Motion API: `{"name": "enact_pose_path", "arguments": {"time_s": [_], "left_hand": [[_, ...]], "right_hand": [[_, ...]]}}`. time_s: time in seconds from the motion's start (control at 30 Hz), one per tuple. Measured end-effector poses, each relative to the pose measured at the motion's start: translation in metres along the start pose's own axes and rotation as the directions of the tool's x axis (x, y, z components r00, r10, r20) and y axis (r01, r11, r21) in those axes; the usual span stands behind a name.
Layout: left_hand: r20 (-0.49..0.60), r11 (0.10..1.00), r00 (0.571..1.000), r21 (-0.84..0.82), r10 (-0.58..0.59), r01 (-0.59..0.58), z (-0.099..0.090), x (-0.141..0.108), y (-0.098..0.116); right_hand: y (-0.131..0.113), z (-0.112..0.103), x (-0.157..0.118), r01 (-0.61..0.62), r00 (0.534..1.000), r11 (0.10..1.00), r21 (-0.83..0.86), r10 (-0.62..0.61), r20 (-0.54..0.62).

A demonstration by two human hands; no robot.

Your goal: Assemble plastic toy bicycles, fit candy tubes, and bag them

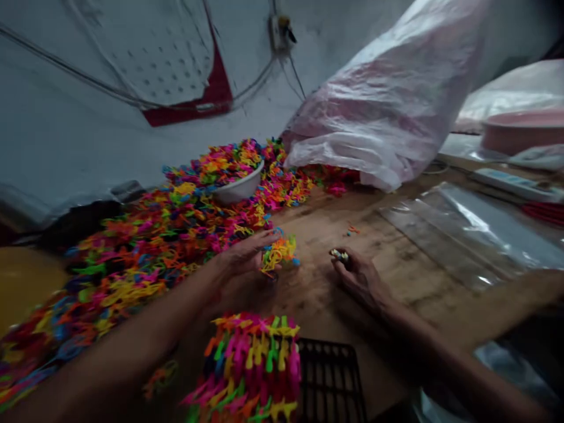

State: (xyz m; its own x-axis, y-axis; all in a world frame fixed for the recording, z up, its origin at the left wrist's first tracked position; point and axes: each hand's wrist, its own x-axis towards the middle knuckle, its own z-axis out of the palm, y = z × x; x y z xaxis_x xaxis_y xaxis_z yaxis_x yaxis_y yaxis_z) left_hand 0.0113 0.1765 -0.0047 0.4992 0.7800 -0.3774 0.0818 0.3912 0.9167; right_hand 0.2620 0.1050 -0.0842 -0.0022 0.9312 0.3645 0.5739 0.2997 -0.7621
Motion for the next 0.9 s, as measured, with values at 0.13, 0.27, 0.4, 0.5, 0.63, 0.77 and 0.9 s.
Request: {"name": "enact_pose_path", "arguments": {"time_s": [0.13,0.27,0.4,0.5,0.63,0.77,0.9], "left_hand": [[0.047,0.986,0.999,0.161,0.026,-0.033,0.007,0.020,0.003],[0.003,0.929,0.992,0.349,0.128,-0.121,-0.003,0.030,0.009],[-0.213,0.821,0.934,0.557,0.287,-0.126,-0.014,0.041,-0.002],[-0.318,0.722,0.870,0.690,0.377,-0.061,-0.017,0.048,-0.013],[-0.268,0.587,0.832,0.805,0.485,-0.083,-0.007,0.045,-0.011],[-0.171,0.495,0.805,0.852,0.567,-0.168,0.010,0.025,0.007],[-0.041,0.506,0.880,0.831,0.474,-0.233,0.029,0.005,0.023]], "right_hand": [[0.014,-0.011,0.015,-0.041,0.999,0.998,-0.046,0.041,-0.010],[0.014,-0.023,0.027,-0.080,0.996,0.991,-0.103,0.076,-0.049],[0.000,-0.029,0.034,-0.033,0.996,0.993,-0.111,0.042,0.076],[-0.012,-0.020,0.039,0.027,0.967,0.993,-0.115,0.003,0.254],[-0.021,0.008,0.043,0.129,0.906,0.965,-0.229,-0.021,0.422],[-0.020,0.019,0.036,0.181,0.890,0.945,-0.273,-0.039,0.454],[-0.014,0.001,0.030,0.184,0.880,0.971,-0.155,-0.092,0.466]]}}
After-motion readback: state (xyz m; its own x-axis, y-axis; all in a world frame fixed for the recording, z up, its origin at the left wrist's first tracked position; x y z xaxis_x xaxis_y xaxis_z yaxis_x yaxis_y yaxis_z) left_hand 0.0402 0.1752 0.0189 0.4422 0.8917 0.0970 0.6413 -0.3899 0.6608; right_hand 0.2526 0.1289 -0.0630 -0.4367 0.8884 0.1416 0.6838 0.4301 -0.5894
